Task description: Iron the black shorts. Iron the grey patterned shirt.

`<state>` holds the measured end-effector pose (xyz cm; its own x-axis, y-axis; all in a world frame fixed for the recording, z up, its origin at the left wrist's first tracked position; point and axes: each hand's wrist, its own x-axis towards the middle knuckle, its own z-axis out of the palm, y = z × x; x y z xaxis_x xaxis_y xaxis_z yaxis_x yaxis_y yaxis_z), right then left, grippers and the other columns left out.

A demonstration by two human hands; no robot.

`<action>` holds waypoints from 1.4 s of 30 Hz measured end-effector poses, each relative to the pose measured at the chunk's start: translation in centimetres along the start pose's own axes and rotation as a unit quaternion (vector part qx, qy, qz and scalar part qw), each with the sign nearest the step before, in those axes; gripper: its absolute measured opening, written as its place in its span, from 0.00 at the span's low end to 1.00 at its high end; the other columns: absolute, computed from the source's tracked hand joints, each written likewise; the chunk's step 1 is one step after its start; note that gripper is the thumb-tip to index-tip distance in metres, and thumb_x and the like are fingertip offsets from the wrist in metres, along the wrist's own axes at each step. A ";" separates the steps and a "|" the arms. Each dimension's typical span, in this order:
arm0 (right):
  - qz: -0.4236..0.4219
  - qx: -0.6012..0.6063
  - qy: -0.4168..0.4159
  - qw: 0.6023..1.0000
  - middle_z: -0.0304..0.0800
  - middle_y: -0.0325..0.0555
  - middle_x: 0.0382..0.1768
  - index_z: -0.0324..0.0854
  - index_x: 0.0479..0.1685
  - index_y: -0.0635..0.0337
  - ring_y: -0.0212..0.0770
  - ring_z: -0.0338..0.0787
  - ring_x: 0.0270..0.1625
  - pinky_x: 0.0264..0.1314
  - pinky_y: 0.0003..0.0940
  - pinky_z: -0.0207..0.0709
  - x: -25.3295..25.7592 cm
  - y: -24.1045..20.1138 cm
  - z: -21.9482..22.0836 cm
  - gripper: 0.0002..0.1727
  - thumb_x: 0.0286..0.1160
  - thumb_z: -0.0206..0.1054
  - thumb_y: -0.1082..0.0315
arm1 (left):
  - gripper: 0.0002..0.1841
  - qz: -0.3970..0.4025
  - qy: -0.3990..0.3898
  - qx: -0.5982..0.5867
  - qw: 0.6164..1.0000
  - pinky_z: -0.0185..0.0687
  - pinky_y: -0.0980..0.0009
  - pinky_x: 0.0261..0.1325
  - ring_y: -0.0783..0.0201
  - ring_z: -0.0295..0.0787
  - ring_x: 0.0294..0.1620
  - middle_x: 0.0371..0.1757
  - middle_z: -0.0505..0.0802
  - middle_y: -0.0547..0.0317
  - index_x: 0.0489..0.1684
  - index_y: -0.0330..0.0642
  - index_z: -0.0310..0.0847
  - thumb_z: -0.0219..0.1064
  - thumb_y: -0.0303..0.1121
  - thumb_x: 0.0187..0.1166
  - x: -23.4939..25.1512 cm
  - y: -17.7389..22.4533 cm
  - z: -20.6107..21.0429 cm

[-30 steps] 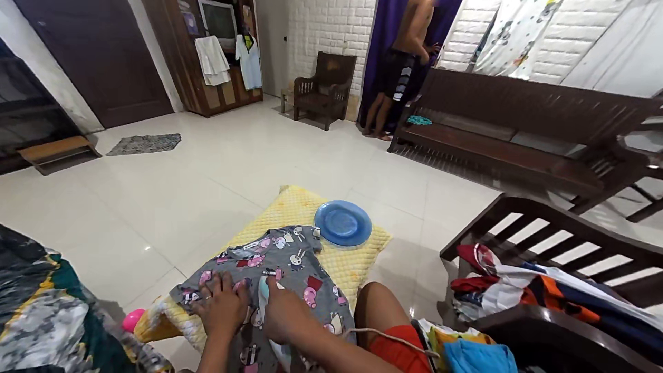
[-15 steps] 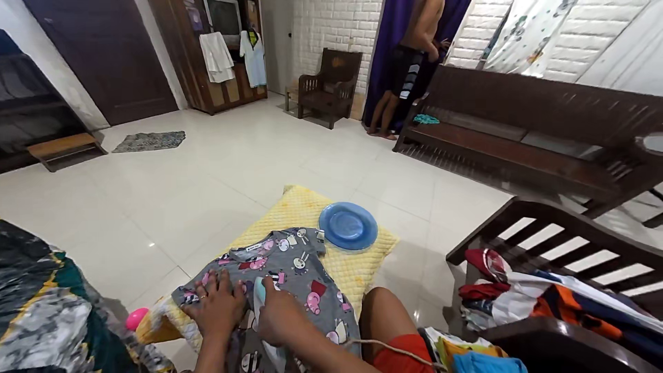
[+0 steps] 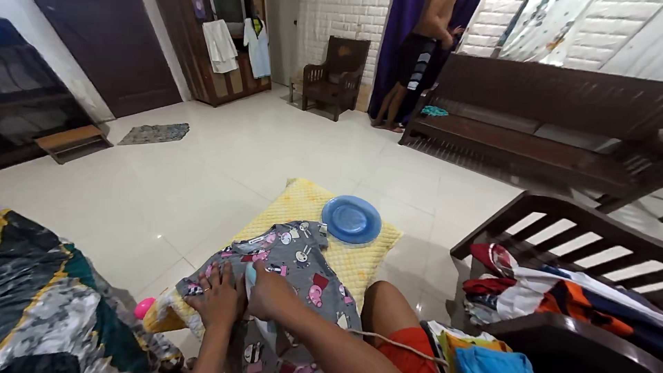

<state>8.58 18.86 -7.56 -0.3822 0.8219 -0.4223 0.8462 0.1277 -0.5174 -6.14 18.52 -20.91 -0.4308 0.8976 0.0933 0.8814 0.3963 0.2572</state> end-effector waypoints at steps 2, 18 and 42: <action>-0.004 -0.008 0.001 1.000 0.92 0.58 0.50 0.49 0.92 0.45 0.61 0.94 0.52 0.50 0.65 0.86 1.2 -0.7 -0.5 0.50 0.65 0.71 0.63 | 0.33 0.004 0.001 0.009 1.000 0.36 0.13 0.78 0.32 0.48 0.94 0.95 0.62 0.55 0.92 0.64 0.61 0.44 0.62 0.89 0.0 -0.2 -0.3; -0.013 -0.007 -0.013 1.000 0.92 0.58 0.50 0.48 0.94 0.45 0.61 0.94 0.53 0.51 0.65 0.87 1.2 -0.9 -0.3 0.50 0.67 0.72 0.60 | 0.31 -0.033 -0.001 -0.012 0.999 0.30 0.14 0.80 0.37 0.45 0.96 0.95 0.61 0.59 0.92 0.66 0.61 0.39 0.57 0.91 1.5 -2.1 0.0; 0.099 0.009 0.133 0.986 0.89 0.62 0.61 0.52 0.92 0.55 0.60 0.92 0.61 0.63 0.62 0.84 5.1 5.5 -8.0 0.41 0.80 0.65 0.59 | 0.26 -0.040 -0.041 -0.034 0.998 0.31 0.16 0.81 0.39 0.45 0.96 0.95 0.61 0.65 0.90 0.76 0.62 0.40 0.51 0.93 2.5 -2.5 -1.1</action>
<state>14.24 28.20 -6.63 -0.0984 0.9464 -0.3076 0.8870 -0.0568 -0.4583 -9.67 19.56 -20.22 -0.4789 0.8778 -0.0081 0.8285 0.4550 0.3263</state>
